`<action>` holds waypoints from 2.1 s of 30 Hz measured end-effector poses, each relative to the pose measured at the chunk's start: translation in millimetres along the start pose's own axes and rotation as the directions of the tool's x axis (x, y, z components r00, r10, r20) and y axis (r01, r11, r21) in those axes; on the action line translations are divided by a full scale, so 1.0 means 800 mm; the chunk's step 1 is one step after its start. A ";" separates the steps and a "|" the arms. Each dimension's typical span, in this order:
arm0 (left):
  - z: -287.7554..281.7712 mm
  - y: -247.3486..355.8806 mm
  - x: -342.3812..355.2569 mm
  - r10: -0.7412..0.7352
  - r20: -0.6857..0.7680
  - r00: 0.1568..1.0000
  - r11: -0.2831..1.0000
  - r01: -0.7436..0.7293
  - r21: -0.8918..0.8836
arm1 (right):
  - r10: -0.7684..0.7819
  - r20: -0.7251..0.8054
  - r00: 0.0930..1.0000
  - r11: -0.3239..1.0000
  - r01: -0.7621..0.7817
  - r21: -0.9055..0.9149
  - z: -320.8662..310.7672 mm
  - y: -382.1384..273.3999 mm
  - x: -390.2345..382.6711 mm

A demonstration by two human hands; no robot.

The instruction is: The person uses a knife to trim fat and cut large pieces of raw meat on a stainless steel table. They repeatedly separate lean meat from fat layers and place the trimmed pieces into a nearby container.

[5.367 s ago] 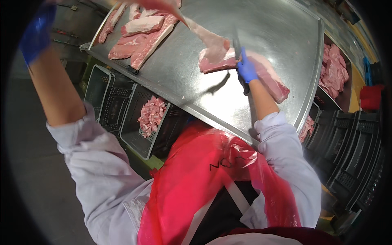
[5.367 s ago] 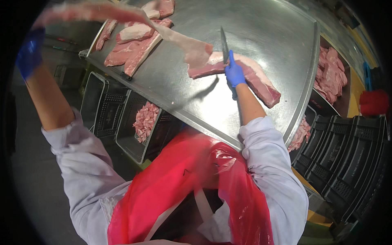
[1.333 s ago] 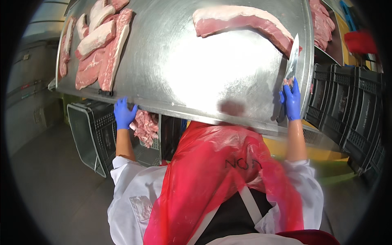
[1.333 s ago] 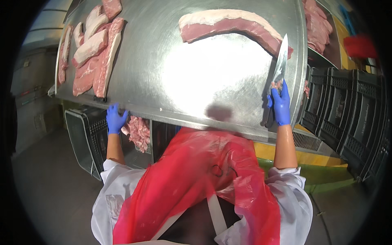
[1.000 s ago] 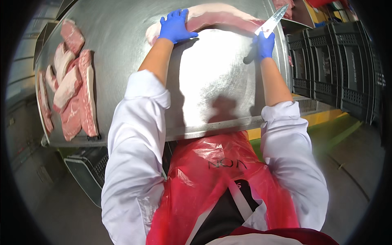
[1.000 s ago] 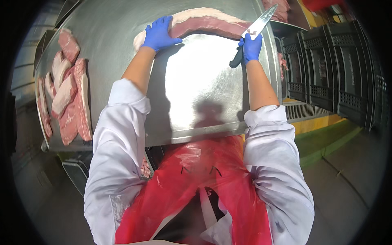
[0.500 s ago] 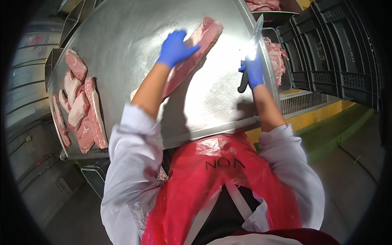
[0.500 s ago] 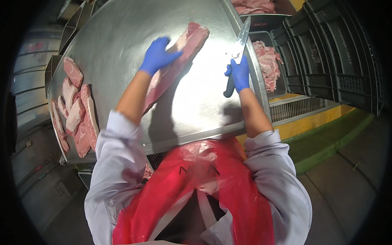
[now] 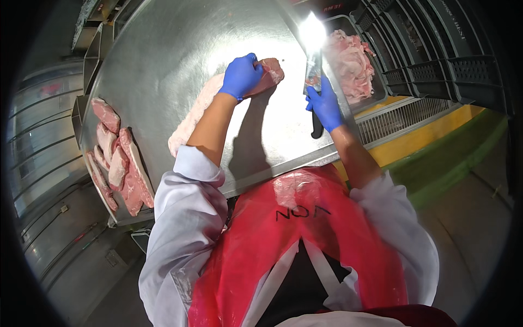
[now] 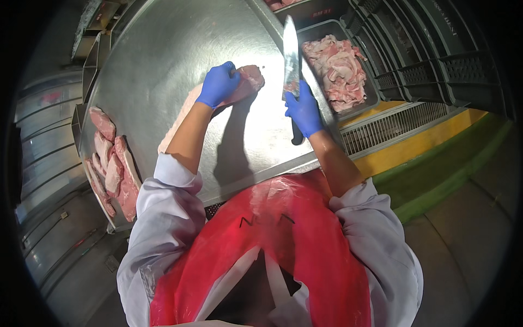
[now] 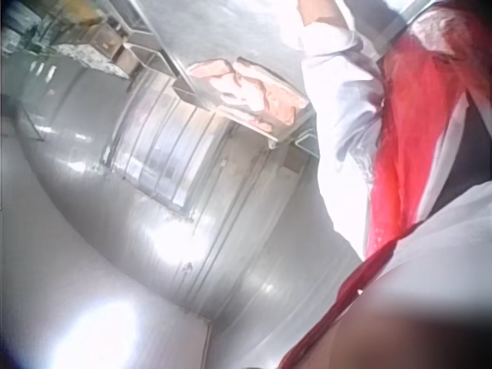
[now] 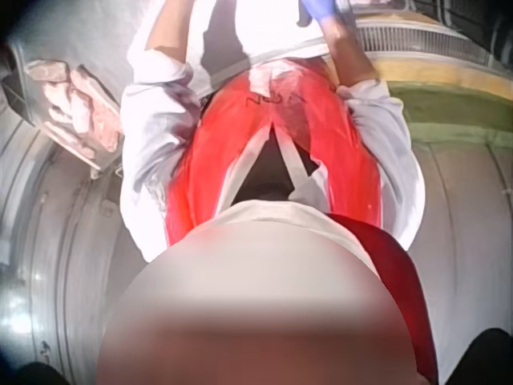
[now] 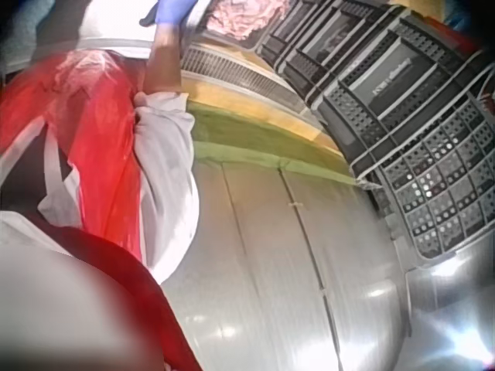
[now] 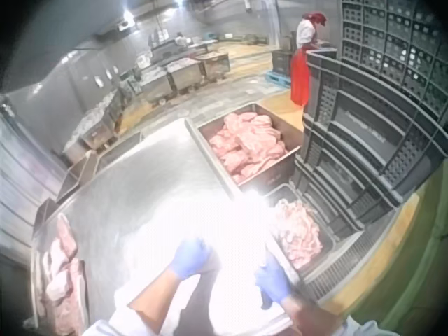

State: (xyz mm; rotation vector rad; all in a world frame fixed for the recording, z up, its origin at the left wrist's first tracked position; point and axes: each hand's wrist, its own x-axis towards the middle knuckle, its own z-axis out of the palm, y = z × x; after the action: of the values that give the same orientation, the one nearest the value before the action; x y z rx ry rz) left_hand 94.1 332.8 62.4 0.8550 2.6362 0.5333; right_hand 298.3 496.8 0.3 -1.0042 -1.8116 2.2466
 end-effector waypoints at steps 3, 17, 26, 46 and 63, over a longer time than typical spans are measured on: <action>-0.006 0.001 -0.008 0.000 -0.001 1.000 1.000 0.000 -0.019 | -0.192 0.055 0.980 0.967 0.198 -0.160 0.033 -0.018 0.034; -0.011 -0.009 0.014 0.071 -0.022 0.997 0.973 -0.074 -0.219 | 0.072 0.424 0.903 0.899 0.125 -0.419 0.044 -0.071 -0.010; -0.039 -0.046 0.063 0.009 0.044 0.999 0.912 0.009 -0.410 | 0.098 0.515 0.852 0.963 0.049 -0.265 0.059 -0.054 -0.040; 0.000 -0.062 0.037 -0.197 0.006 0.980 0.851 0.174 -0.496 | -0.054 0.197 0.979 0.992 0.074 -0.098 0.108 -0.074 0.049; -0.071 -0.056 0.098 -0.028 0.192 0.981 0.947 0.088 -0.310 | -0.083 0.452 0.888 0.972 0.172 -0.159 0.163 -0.002 -0.021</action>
State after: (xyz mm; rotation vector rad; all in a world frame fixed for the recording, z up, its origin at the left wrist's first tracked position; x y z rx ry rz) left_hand -11.4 332.9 78.9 0.6873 2.3149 0.7950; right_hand 241.5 379.8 19.4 -0.3824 -2.2331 2.3923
